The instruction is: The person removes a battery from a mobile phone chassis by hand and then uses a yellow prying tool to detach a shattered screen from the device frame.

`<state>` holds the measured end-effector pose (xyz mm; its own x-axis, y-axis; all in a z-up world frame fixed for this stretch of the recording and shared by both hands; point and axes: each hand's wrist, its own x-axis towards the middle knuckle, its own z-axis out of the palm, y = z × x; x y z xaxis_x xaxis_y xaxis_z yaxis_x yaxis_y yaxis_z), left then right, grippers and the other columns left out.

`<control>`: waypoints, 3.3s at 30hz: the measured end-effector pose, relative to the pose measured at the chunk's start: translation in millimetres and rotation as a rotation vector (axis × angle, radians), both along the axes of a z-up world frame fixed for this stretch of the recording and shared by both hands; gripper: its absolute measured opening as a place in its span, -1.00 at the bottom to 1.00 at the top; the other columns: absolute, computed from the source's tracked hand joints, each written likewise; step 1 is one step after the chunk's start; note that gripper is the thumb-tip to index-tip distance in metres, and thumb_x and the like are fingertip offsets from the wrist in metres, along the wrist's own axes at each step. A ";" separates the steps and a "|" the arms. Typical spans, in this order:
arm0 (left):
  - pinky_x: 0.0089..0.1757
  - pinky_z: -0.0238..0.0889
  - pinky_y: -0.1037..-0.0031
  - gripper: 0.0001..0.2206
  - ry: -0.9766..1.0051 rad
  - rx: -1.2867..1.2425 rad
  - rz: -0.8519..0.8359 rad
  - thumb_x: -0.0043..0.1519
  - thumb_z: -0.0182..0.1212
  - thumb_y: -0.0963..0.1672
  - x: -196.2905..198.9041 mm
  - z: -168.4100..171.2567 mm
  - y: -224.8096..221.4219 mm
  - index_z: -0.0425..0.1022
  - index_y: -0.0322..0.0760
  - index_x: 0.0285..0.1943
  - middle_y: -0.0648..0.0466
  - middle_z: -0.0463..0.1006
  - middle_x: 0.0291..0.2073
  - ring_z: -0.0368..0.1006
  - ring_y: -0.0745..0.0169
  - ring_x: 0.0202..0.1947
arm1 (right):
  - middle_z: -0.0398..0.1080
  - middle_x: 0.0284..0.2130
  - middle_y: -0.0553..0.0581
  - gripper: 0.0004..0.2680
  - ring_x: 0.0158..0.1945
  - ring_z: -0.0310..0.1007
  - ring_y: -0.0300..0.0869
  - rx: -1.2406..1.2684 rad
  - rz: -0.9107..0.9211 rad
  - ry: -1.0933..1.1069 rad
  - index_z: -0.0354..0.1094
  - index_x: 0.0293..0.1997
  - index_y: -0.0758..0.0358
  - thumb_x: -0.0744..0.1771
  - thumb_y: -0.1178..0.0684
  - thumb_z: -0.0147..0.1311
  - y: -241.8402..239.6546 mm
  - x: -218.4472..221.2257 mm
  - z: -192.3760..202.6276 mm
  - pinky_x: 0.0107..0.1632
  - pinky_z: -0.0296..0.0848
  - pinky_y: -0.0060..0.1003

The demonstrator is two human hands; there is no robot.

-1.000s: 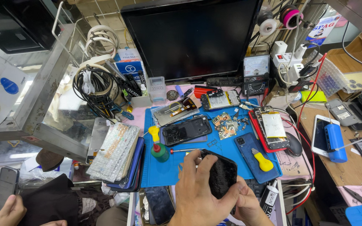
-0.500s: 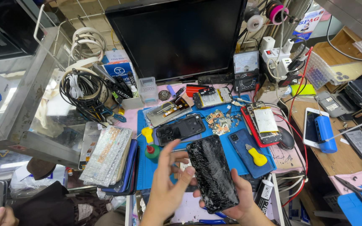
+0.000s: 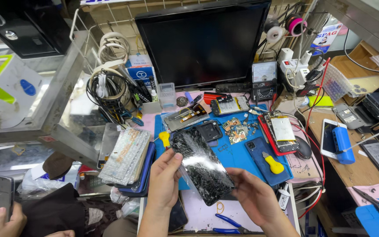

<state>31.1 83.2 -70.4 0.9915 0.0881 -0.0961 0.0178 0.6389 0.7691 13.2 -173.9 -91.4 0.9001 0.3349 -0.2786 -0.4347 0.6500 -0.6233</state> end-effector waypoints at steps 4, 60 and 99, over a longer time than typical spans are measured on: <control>-0.32 0.36 0.57 -0.79 -0.071 -0.165 -0.009 0.37 0.13 -0.20 -7.4 7.7 2.2 0.44 -0.44 0.14 0.08 0.59 -0.22 0.49 0.42 -0.36 | 0.52 -0.14 0.29 -0.72 -0.02 0.48 -0.05 -0.095 -0.040 -0.229 0.40 0.12 0.53 0.36 0.10 0.02 -6.0 -21.8 -12.6 0.11 0.37 -0.08; 0.18 0.30 -0.14 -0.08 -0.411 -0.163 -0.176 0.10 0.48 0.03 -19.5 29.1 18.9 0.00 -0.47 0.52 -0.37 0.24 0.37 0.29 -0.31 0.31 | 0.47 -0.09 0.24 -0.72 -0.03 0.42 0.12 -2.058 -0.339 -0.847 0.51 0.00 0.29 0.22 0.10 0.25 -79.7 46.9 -1.8 0.06 0.41 -0.03; 0.07 0.34 0.42 -0.16 -0.499 -0.252 -0.386 0.35 0.15 0.14 14.4 65.2 -70.4 -0.05 -0.46 0.65 -0.33 0.34 0.34 0.39 0.15 0.13 | 0.39 -0.42 0.04 -0.74 -0.39 0.51 -0.17 -1.569 -0.156 -1.363 0.58 -0.11 0.04 0.15 0.14 0.33 1.5 -16.6 94.6 -0.36 0.49 -0.27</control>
